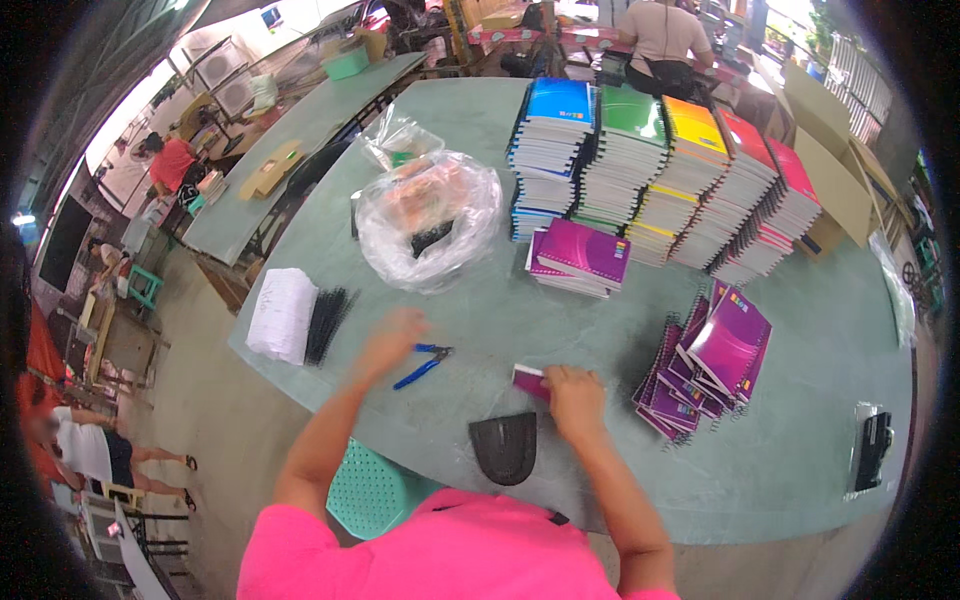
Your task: The person inserts a spiral binding coil into a stack of notebook pages by hand and then sets the bound notebook onto a stack.
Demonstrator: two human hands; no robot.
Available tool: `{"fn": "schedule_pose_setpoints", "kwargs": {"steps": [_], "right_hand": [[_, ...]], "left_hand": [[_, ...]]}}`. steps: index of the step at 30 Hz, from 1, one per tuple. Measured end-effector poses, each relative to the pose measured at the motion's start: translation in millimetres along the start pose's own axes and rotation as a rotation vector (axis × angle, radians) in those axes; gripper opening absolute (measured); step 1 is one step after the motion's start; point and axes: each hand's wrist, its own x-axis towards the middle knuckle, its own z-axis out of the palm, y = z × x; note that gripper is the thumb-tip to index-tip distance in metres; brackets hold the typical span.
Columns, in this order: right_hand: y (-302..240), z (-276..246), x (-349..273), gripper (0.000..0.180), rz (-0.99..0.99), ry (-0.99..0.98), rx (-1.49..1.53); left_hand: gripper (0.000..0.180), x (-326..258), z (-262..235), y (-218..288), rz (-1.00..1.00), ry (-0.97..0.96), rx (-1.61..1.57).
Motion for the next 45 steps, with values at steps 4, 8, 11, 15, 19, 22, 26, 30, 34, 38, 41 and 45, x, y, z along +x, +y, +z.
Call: {"fn": "schedule_pose_setpoints", "kwargs": {"steps": [4,8,11,15,19,22,26,30,34,38,41,45], "right_hand": [[-3.7,-8.9,20.2,0.004,-0.065,0.067,-0.009],[4.7,10.7,21.7,0.005,-0.087,0.053,-0.041],[6.9,8.6,24.2,0.005,-0.09,0.036,-0.03],[4.5,5.5,22.9,0.006,-0.091,0.0,0.002],[-1.3,4.0,21.0,0.007,-0.09,0.006,0.027],[5.1,-0.4,21.6,0.006,-0.042,-0.046,0.029],[-5.6,6.2,28.1,0.011,-0.054,-0.029,0.058],[-8.2,12.4,33.4,0.012,-0.082,0.034,0.182],[-10.1,15.5,33.2,0.011,-0.091,0.051,0.188],[-10.9,13.9,28.7,0.011,-0.094,0.052,0.097],[-7.8,17.7,27.2,0.011,-0.135,0.061,0.098],[-4.5,19.0,27.7,0.015,-0.089,-0.01,0.057]], "left_hand": [[0.03,2.4,-57.4,-87.6,-0.287,0.136,0.45],[0.028,-10.9,-26.7,-126.3,-0.328,0.231,0.499],[0.03,-5.8,-21.5,-124.4,-0.319,0.274,0.555],[0.032,-5.1,-29.5,-133.0,-0.29,0.332,0.481],[0.039,1.3,-34.4,-138.7,-0.388,0.148,0.652],[0.035,20.2,-39.6,-100.1,-0.386,0.164,0.424],[0.021,5.8,-42.3,-86.6,-0.167,0.476,0.293],[0.024,-14.1,-9.8,-21.5,0.22,0.301,0.276],[0.026,-41.9,40.3,79.5,0.211,0.05,-0.114],[0.028,-43.6,54.1,115.2,-0.079,-0.389,-0.163],[0.027,-46.5,70.1,104.3,0.166,-0.035,-0.233],[0.024,-44.3,64.5,105.8,0.222,0.062,-0.129]]}}
